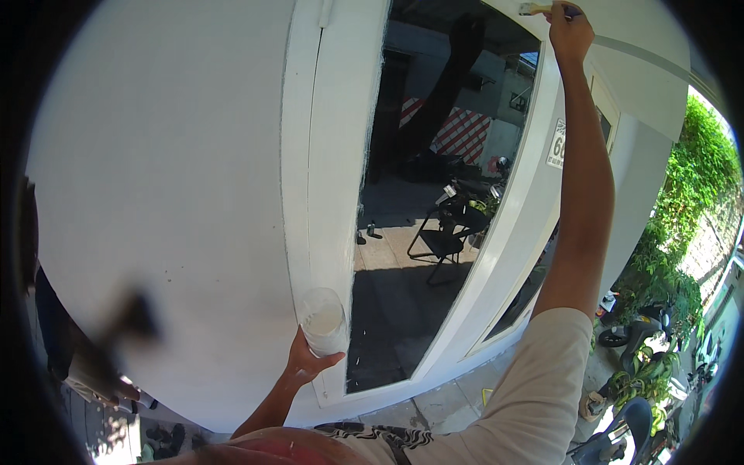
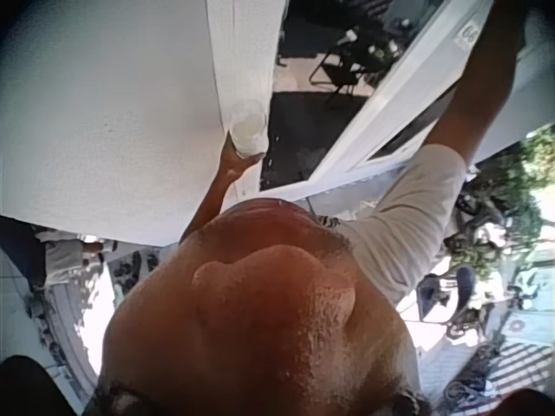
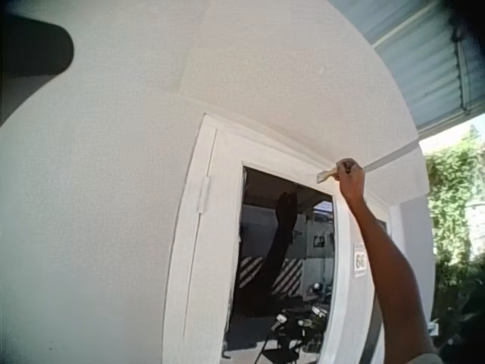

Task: The person paints a doorframe using a paintbrush and a container of paint, repeatedly dipping the brush into the paint container and applying paint along the frame.

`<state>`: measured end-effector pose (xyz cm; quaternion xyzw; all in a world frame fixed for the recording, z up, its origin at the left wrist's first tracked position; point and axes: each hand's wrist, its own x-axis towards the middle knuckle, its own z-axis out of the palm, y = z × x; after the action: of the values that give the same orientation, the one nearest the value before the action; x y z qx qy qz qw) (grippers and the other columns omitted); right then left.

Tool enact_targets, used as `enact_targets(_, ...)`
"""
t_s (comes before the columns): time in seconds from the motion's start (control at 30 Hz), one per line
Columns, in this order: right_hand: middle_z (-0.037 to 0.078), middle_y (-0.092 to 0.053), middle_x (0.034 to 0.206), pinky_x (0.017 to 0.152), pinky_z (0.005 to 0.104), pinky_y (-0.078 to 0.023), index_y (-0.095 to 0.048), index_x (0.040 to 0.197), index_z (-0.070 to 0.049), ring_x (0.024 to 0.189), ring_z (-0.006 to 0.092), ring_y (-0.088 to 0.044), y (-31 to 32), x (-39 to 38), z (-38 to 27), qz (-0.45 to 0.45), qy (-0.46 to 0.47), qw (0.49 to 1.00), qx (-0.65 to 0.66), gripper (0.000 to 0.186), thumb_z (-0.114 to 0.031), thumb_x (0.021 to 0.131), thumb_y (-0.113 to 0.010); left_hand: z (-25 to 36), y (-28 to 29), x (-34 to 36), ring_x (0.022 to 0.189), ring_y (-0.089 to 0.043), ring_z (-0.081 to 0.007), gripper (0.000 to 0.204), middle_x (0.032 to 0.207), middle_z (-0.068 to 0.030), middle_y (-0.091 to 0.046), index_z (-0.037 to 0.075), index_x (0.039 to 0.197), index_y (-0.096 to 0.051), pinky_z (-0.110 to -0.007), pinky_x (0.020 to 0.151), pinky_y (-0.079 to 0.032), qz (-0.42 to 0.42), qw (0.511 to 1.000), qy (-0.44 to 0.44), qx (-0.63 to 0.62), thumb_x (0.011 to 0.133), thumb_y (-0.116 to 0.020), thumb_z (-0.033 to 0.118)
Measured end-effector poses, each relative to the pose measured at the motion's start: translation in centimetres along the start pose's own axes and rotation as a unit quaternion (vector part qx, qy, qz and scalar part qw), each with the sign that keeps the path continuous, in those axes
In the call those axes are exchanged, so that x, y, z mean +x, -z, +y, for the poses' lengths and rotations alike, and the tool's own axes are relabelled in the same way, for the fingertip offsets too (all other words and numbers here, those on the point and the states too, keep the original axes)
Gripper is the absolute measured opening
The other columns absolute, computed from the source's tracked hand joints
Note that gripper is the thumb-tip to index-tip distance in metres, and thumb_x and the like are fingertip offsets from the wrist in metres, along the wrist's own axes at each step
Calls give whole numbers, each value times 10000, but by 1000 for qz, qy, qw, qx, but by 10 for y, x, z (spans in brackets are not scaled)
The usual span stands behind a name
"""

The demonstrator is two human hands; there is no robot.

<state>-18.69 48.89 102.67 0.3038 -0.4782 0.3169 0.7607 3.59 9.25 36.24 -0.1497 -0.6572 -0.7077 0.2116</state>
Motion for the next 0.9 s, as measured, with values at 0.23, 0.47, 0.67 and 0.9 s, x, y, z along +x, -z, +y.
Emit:
enact_targets(0.23, 141, -777, 875, 797, 432, -584, -781, 981, -80, 838, 346, -759, -8, -6, -17, 28, 55, 987, -150, 312, -362, 917, -668, 3, 5, 5, 1182, -639, -286, 912, 1283, -158, -630, 20, 1410, -409, -430, 1034, -503, 12, 999, -25, 39, 701, -952, 206)
enact_targets(0.47, 128, -695, 852, 693, 308, -631, -654, 1027, 58, 722, 195, -719, -86, 3, -155, -27, -23, 925, 379, 193, -132, 998, -641, 12, -8, 10, 1124, -657, -259, 897, 1244, -153, -633, 23, 1411, -392, -400, 913, -568, -11, 1000, -27, -4, 719, -942, 175)
enact_targets(0.67, 108, -791, 876, 761, 334, -594, -738, 1031, 40, 802, 196, -775, -51, -5, -67, -43, -42, 970, 237, 417, -367, 970, -673, 26, -10, 9, 1118, -660, -259, 907, 1231, -152, -635, 24, 1416, -387, -404, 913, -572, -20, 999, -4, -44, 713, -943, 169)
enact_targets(0.9, 112, -765, 788, 715, 373, -589, -775, 928, -61, 757, 274, -764, -26, -15, -68, 74, 94, 983, -142, 260, -306, 900, -693, 19, 14, 3, 1202, -628, -287, 958, 1295, -160, -622, 25, 1443, -386, -443, 1046, -500, 18, 998, -33, 40, 696, -954, 214)
